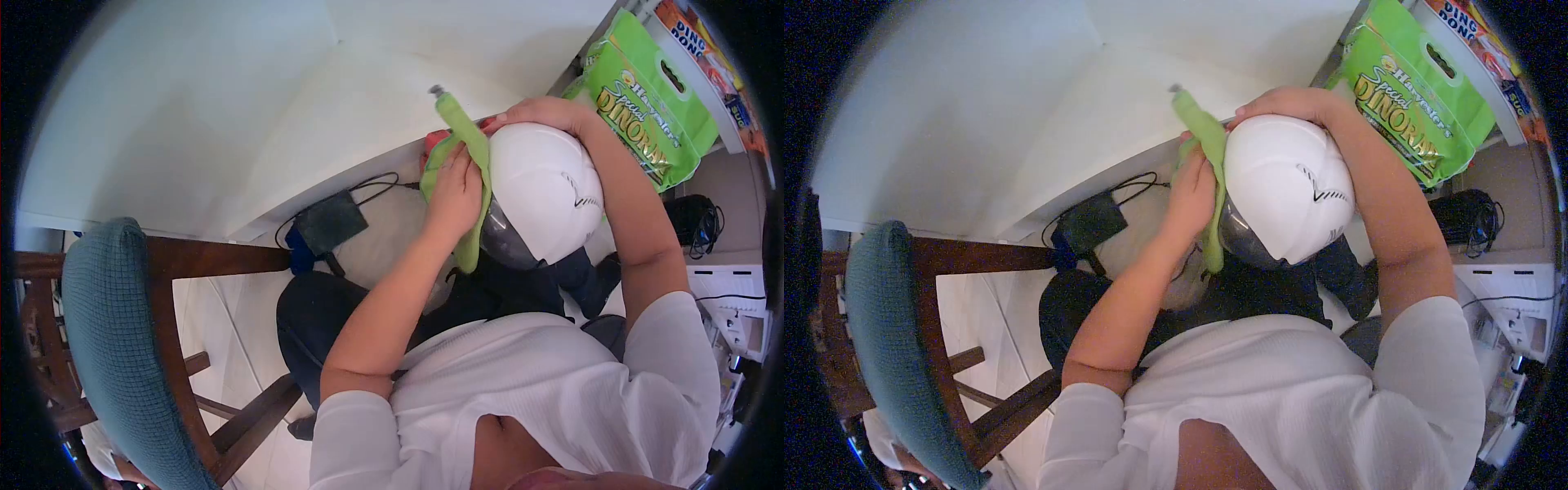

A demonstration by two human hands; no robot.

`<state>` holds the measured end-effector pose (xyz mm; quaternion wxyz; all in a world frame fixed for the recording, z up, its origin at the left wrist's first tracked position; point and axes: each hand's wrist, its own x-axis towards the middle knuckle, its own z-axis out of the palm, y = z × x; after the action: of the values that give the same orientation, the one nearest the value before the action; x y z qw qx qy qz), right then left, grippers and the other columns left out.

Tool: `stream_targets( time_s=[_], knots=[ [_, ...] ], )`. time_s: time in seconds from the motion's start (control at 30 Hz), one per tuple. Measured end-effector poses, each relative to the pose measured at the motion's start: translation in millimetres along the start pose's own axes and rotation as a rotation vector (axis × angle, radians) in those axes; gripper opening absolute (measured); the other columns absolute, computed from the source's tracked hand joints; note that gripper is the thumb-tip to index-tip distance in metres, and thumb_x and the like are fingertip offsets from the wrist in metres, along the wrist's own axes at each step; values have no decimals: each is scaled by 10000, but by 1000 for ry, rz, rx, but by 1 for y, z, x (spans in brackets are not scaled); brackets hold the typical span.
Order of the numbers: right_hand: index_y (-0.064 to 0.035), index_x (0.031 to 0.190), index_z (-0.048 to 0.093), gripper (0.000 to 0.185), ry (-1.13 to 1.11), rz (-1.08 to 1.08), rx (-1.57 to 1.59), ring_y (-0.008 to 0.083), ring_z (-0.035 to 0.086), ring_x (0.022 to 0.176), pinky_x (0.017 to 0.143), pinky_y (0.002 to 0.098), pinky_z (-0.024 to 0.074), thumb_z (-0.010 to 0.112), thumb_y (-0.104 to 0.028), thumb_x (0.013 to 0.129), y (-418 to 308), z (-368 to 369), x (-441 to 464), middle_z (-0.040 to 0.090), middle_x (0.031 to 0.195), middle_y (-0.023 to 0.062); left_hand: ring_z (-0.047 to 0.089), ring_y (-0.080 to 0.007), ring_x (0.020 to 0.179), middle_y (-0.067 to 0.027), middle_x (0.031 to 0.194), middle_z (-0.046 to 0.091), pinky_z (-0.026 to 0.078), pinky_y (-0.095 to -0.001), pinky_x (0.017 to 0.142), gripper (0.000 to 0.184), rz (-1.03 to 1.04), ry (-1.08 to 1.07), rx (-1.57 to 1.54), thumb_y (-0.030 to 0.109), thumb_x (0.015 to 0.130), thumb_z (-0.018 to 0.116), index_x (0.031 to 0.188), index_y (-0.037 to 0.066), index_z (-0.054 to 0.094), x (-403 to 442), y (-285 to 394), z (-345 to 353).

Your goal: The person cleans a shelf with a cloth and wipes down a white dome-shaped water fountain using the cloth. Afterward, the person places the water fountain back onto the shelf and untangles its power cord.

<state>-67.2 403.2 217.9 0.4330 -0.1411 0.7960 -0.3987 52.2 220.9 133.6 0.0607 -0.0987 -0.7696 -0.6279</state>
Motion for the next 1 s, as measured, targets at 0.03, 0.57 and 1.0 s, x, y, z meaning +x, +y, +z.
stream_targets(
  time_s=[0.03, 0.57, 1.0],
  knots=[
    [-43, 1131, 612, 398, 27, 14, -11, 141, 517, 1087, 948, 250, 373, 490, -340, 897, 3, -1, 4, 565, 1212, 60, 417, -425, 1132, -266, 1211, 455, 344, -427, 967, 362, -16, -41, 14, 163, 910, 349, 1184, -41, 466, 4, 1, -3],
    [-58, 1078, 637, 411, 160, 100, -45, 162, 567, 934, 849, 282, 430, 516, -388, 865, 27, -17, 13, 627, 1054, 84, 332, -447, 1202, -216, 1258, 444, 180, -561, 1047, 393, 375, -159, 371, 175, 819, 502, 1191, 46, 508, -92, -22, 11],
    [-38, 1079, 630, 364, 193, 204, 141, 126, 586, 882, 790, 254, 465, 539, -319, 865, 16, -5, 11, 644, 989, 66, 487, -303, 1109, -169, 1222, 500, 378, -368, 950, 479, -511, -115, -409, 339, 949, 276, 1260, 14, 442, 21, -46, 3]
  ],
)
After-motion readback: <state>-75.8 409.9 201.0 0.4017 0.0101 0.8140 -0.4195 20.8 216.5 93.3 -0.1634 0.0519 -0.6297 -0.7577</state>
